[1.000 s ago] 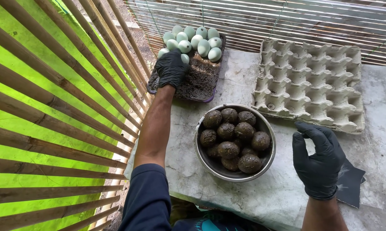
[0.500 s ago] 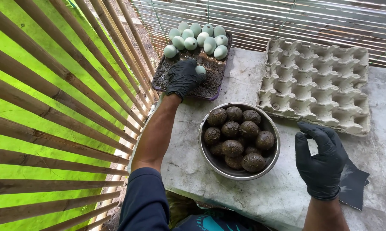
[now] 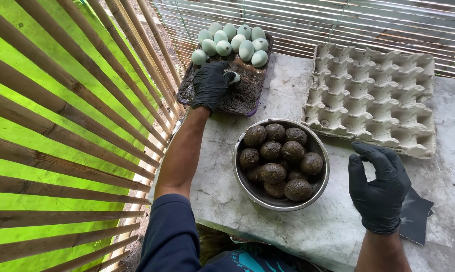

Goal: Coating duck eggs with a salted mud mixture for preservation and placing them in a bowl.

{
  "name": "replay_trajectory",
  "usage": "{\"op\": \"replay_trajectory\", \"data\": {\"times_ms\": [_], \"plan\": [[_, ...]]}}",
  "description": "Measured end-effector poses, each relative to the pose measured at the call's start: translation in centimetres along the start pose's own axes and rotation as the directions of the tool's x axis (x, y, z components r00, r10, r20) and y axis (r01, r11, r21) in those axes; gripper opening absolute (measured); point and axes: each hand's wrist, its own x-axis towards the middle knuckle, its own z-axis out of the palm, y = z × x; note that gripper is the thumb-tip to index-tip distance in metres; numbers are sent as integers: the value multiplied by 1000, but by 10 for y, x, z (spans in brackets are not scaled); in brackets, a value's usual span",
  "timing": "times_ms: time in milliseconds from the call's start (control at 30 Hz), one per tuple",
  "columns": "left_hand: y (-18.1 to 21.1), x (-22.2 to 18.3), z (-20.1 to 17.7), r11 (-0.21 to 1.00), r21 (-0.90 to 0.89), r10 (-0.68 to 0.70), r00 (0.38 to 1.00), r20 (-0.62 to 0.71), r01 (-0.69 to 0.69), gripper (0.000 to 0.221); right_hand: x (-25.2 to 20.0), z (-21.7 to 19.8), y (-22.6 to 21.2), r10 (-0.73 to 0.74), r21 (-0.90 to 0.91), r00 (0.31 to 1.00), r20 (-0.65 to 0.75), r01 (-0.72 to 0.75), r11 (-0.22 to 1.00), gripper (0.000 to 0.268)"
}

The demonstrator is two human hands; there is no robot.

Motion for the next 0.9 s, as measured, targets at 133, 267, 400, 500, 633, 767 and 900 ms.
{"op": "replay_trajectory", "data": {"times_ms": [133,267,400,500,633,767,900], "plan": [[17,-5,-13,963,186,225,963,-148,-197,40,-1,-2,0,9,-26,1000,-2,-9,1000,16],[16,-6,-19,909,235,357,934,-8,-345,21,0,-3,0,22,-2,1000,-6,-22,1000,17],[17,-3,-21,925,59,366,923,120,-374,12,-1,-3,-1,27,26,1000,3,-27,999,17],[2,7,-12,853,146,481,863,153,-501,13,0,-4,1,19,22,1000,-2,-19,1000,18],[-7,21,1,901,49,410,882,232,-431,19,0,-4,-1,19,6,1000,4,-19,1000,17],[-15,29,21,944,135,281,949,144,-301,15,-2,-4,0,24,24,1000,-1,-24,999,17],[-16,29,37,963,60,262,965,20,-262,16,-2,-4,0,18,31,1000,3,-18,999,17]]}}
